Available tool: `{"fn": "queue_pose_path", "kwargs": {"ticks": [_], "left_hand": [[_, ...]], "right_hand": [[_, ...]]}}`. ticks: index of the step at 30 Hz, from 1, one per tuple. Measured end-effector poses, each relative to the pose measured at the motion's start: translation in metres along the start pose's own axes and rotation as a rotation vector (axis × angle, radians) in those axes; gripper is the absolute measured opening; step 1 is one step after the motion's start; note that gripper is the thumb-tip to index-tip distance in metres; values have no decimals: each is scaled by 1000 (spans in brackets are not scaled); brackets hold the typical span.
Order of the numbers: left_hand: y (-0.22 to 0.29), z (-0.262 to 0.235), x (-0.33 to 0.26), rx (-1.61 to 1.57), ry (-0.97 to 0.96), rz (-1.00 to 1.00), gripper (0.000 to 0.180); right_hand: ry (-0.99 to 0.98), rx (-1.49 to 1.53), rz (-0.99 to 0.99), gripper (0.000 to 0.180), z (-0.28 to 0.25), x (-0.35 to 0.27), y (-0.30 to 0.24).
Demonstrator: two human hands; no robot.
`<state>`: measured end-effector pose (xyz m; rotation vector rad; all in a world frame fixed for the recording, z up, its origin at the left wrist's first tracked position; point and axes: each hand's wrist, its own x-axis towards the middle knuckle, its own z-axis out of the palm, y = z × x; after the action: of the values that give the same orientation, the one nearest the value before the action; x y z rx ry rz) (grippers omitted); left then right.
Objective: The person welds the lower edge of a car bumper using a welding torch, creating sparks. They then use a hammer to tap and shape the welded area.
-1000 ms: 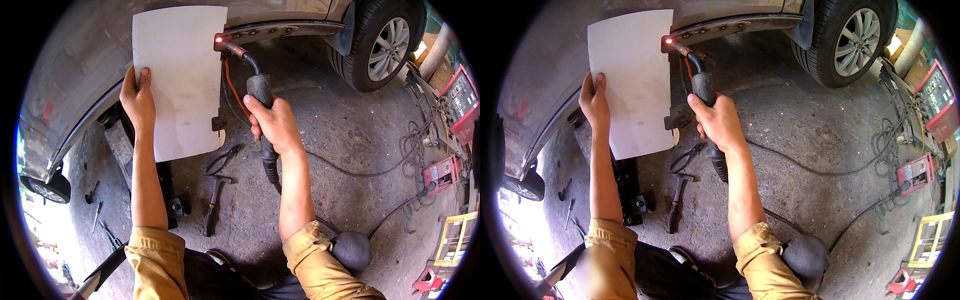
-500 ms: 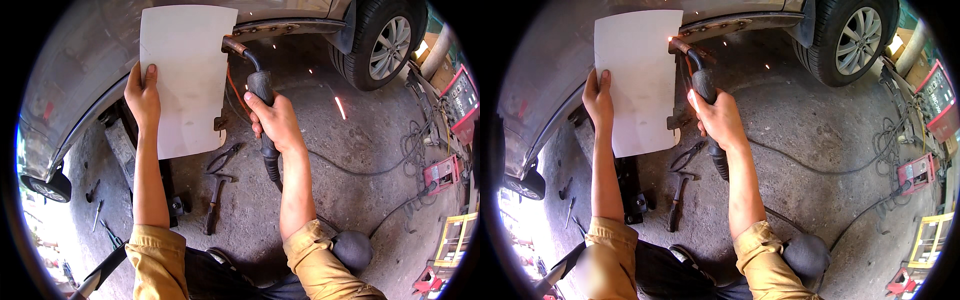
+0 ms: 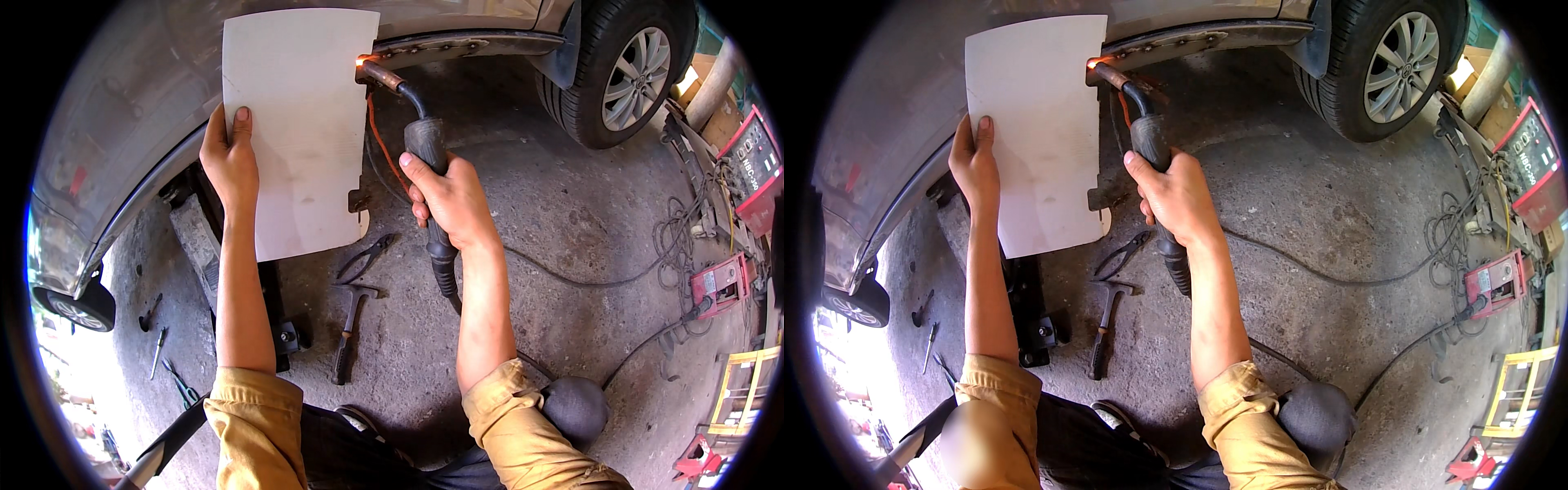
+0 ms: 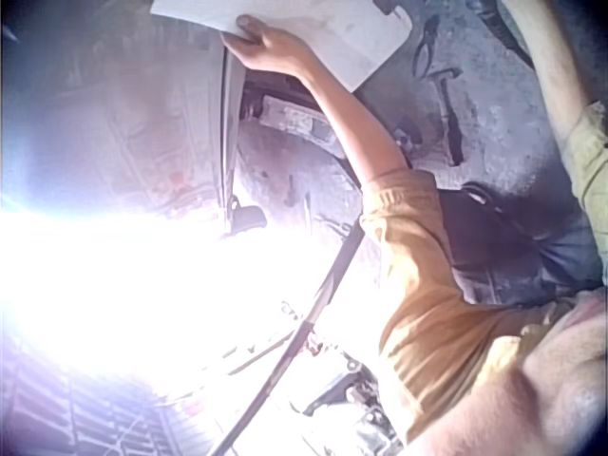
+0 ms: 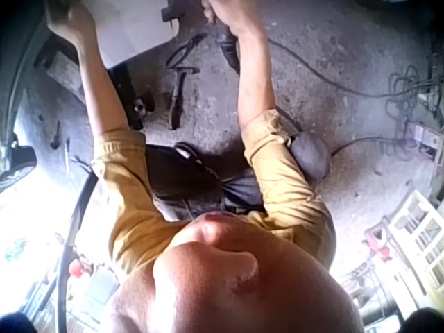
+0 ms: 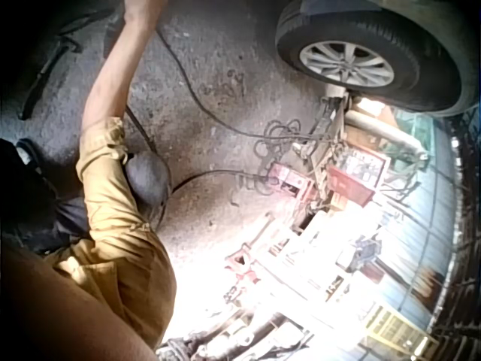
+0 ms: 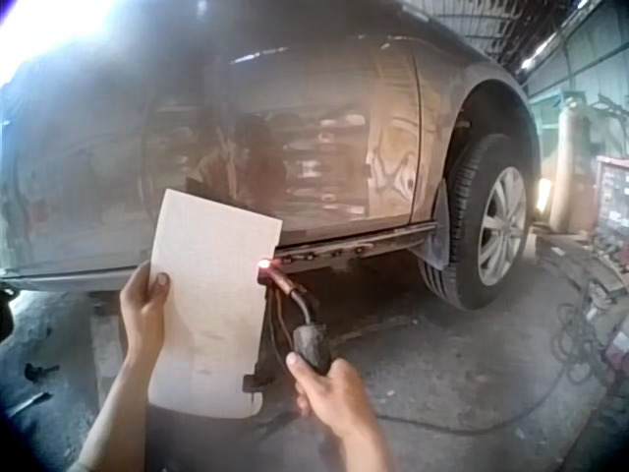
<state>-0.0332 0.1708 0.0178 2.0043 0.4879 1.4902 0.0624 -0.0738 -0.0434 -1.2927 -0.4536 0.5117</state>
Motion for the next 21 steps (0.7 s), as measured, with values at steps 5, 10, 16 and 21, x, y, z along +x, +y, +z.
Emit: {"fn": "queue_pose_path", "kwargs": {"ticks": [5,10,16,21], "left_hand": [[6,0,-2,-3,-1,-30,36],[7,0,-1,5,9,-40,36],[4,-1,0,32,-13,-39,34],[1,-1,1,7,-21,-47,34]], "right_hand": [[6,7,9,35,-1,-1,-1],[15,-11,-18,35,-2,-2,-3],[19,-21,-15,34,-1,-1,-4],[17,-24,-21,34,0,-1,-3]]}}
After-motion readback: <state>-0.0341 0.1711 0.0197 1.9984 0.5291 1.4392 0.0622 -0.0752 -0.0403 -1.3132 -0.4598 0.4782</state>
